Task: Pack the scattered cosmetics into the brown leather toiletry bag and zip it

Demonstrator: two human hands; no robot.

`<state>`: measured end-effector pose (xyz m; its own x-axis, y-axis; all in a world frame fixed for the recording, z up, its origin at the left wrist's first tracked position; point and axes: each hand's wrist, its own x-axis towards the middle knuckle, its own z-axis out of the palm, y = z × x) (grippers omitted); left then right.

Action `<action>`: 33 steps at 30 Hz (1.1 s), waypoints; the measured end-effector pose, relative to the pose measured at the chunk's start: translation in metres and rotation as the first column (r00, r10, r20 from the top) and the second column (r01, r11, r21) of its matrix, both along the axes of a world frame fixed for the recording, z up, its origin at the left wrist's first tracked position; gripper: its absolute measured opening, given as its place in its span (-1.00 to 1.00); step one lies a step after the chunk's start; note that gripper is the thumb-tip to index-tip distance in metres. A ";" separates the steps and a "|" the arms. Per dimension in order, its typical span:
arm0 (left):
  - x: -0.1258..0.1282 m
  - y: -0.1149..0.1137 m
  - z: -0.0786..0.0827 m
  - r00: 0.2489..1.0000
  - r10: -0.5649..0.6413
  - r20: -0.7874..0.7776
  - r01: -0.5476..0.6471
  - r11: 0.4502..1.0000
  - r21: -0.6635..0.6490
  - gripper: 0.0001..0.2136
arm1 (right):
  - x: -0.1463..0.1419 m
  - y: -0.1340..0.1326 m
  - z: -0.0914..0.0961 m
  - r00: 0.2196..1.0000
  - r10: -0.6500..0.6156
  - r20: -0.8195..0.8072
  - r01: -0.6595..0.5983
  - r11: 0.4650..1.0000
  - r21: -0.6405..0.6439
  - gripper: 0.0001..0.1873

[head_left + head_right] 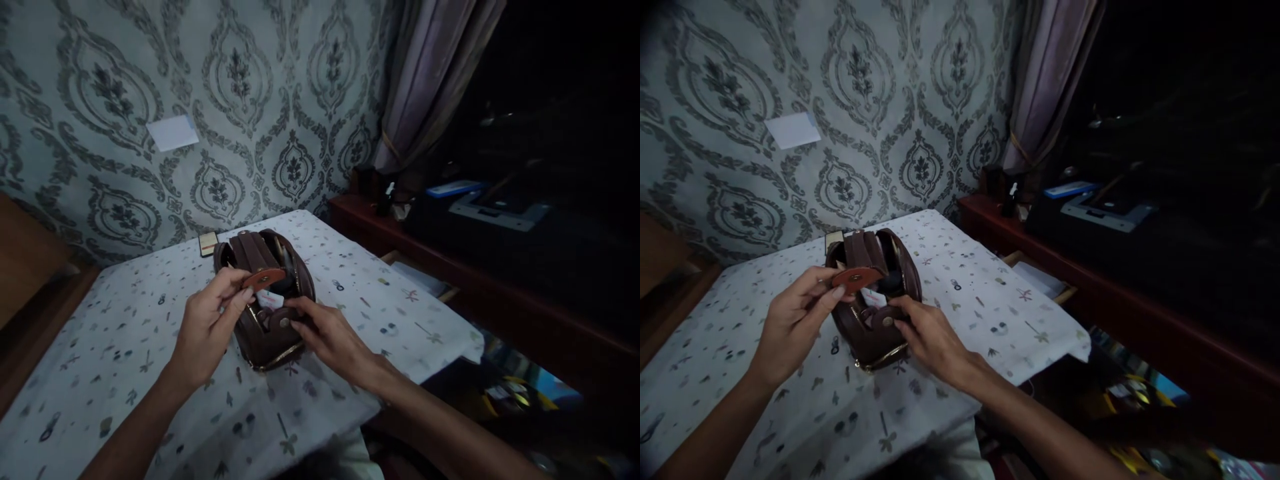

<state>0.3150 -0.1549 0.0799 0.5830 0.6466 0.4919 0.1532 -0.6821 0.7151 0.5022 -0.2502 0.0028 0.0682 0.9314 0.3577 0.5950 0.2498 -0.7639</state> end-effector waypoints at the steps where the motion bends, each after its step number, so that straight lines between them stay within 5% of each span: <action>1: 0.000 0.001 0.000 1.000 -0.011 0.006 0.011 1.000 -0.014 -0.84 | 0.000 0.001 0.000 0.998 0.019 -0.062 -0.021 0.999 -0.028 -0.72; 6: 0.001 -0.001 -0.006 1.000 0.015 -0.022 -0.014 0.999 0.040 -0.84 | 0.001 0.005 0.001 0.927 0.067 -0.370 -0.123 0.984 -0.129 -0.81; 13: 0.002 -0.005 -0.019 1.000 -0.006 0.030 -0.004 0.954 0.300 -0.83 | 0.005 0.010 0.000 0.870 0.114 -0.479 -0.193 0.974 -0.119 -0.77; 18: -0.001 -0.001 -0.032 0.988 -0.157 0.017 0.125 0.845 0.520 -0.76 | 0.009 0.010 0.003 0.826 0.129 -0.548 -0.267 0.947 -0.179 -0.74; 23: -0.005 0.000 -0.044 0.976 -0.213 -0.041 0.194 0.775 0.602 -0.72 | 0.012 0.012 0.005 0.765 0.142 -0.629 -0.325 0.927 -0.185 -0.68; 33: -0.011 0.004 -0.062 0.983 -0.113 -0.142 0.181 0.619 0.764 -0.71 | 0.019 0.014 0.006 0.717 0.194 -0.670 -0.396 0.903 -0.163 -0.60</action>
